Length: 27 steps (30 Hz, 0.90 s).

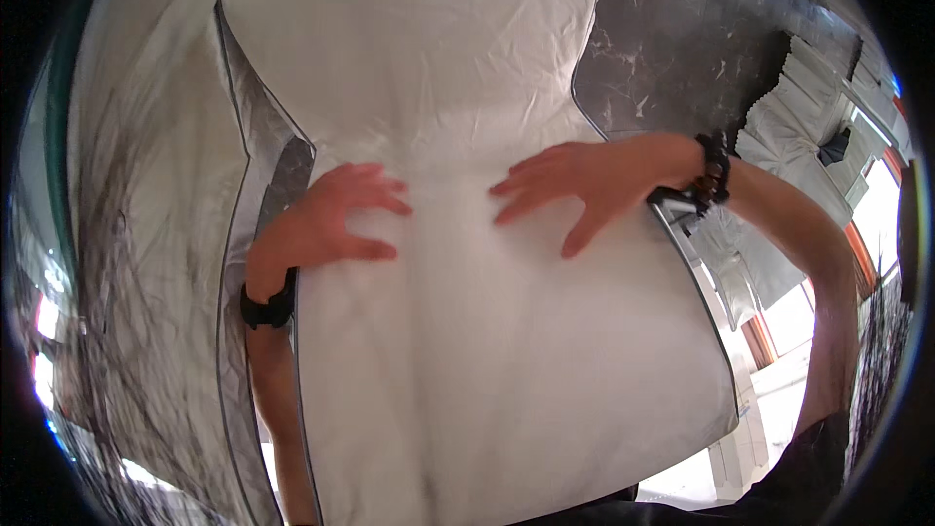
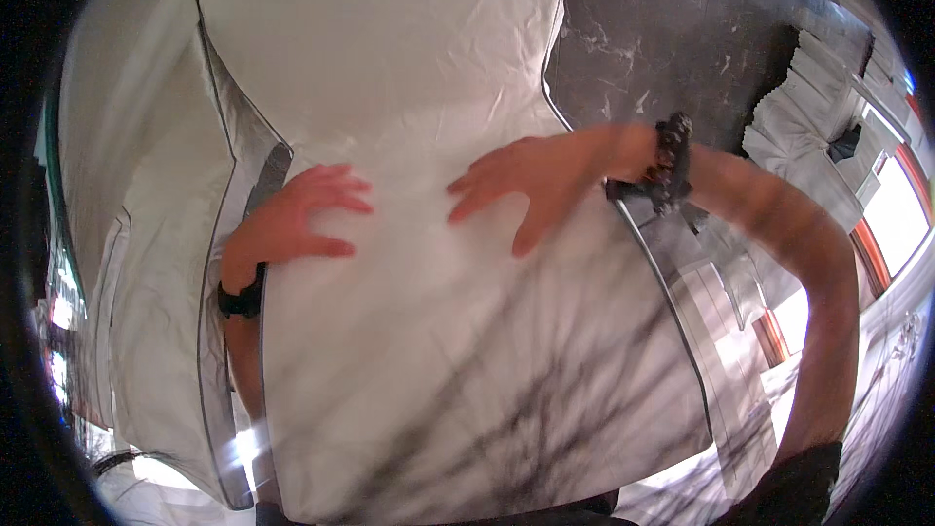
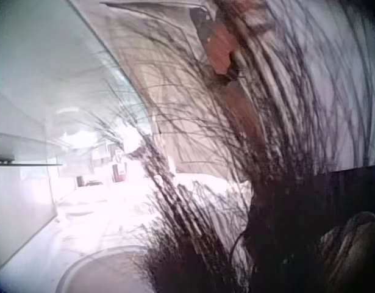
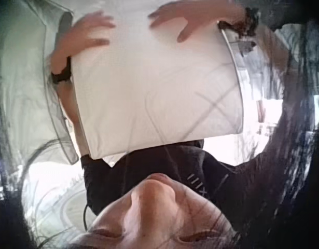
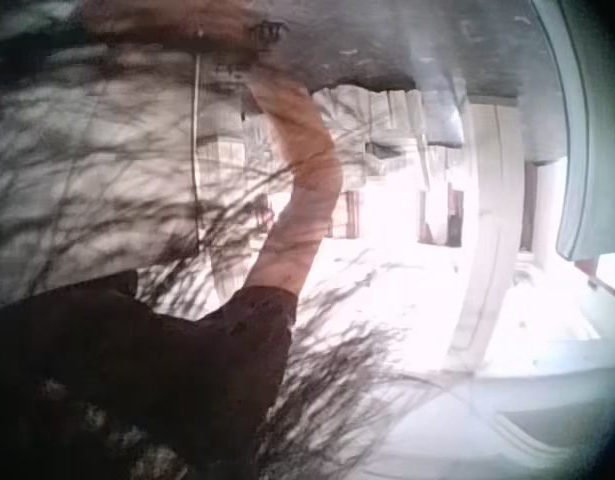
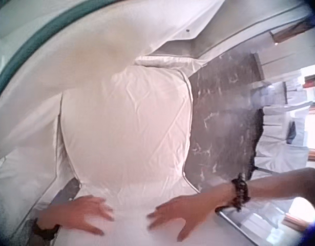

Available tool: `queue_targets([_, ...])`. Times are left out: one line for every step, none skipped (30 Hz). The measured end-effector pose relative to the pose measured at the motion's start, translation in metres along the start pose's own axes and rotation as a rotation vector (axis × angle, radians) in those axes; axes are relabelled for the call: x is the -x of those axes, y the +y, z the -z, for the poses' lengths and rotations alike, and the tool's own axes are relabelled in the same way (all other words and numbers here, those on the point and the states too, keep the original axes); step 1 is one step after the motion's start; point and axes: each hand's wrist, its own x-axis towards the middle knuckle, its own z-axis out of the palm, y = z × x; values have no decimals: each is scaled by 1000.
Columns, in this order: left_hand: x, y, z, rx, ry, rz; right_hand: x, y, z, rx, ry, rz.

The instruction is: Placing white fabric covers over chairs around a banquet table.

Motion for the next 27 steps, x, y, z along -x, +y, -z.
queue_targets([5,-12,-4,-195,176,119,0,18,3,3,5,7])
queue_targets([11,-23,-6,-393,352,238,0,36,11,211,41,-161])
queue_targets([-7,-45,-19,-364,367,197,17,56,11,413,49,-387])
queue_targets([-16,-58,-22,-273,568,338,30,65,15,543,71,-415])
queue_targets([-11,-63,-20,-194,764,506,31,65,20,675,102,-411])
queue_targets([-4,-68,-18,-202,770,520,34,63,24,681,105,-395])
queue_targets([3,-73,-17,-106,945,519,40,61,27,879,201,-415])
queue_targets([10,-75,-22,5,1102,518,43,54,24,1056,291,-440])
queue_targets([16,-76,-30,11,1091,533,45,50,21,1041,285,-431])
queue_targets([23,-76,-37,158,1033,614,47,45,19,712,351,-568])
queue_targets([19,-78,-40,297,997,668,55,44,24,408,419,-698])
queue_targets([20,-78,-49,350,921,633,57,38,15,317,489,-718])
queue_targets([29,-75,-60,344,929,638,54,37,12,321,491,-709])
queue_targets([31,-63,-76,275,917,462,57,35,6,-6,362,-937])
queue_targets([30,-57,-84,199,905,289,58,35,2,-342,225,-1138])
queue_targets([23,-60,-87,206,900,283,63,48,-12,-346,224,-1148])
queue_targets([1,-67,-89,470,872,331,81,65,-33,-572,369,-1105])
queue_targets([-21,-74,-91,733,817,393,97,75,-47,-804,510,-1041])
queue_targets([32,-166,-106,748,855,442,51,69,-33,-800,476,-929])
queue_targets([132,-237,-100,728,910,531,-13,59,-15,-943,438,-690])
queue_targets([69,-224,-101,789,869,478,9,75,-18,-1076,490,-692])
queue_targets([15,-204,-97,970,812,531,27,103,-29,-1081,518,-766])
queue_targets([-22,-176,-84,1116,759,596,40,135,-38,-942,573,-916])
queue_targets([-27,-163,-77,1115,757,603,36,152,-37,-796,602,-1015])
queue_targets([-33,-160,-84,1102,752,571,36,153,-30,-794,601,-1026])
queue_targets([-22,-153,-80,1071,771,554,24,141,-14,-626,490,-1107])
queue_targets([-15,-148,-81,1045,778,530,18,137,-11,-459,377,-1190])
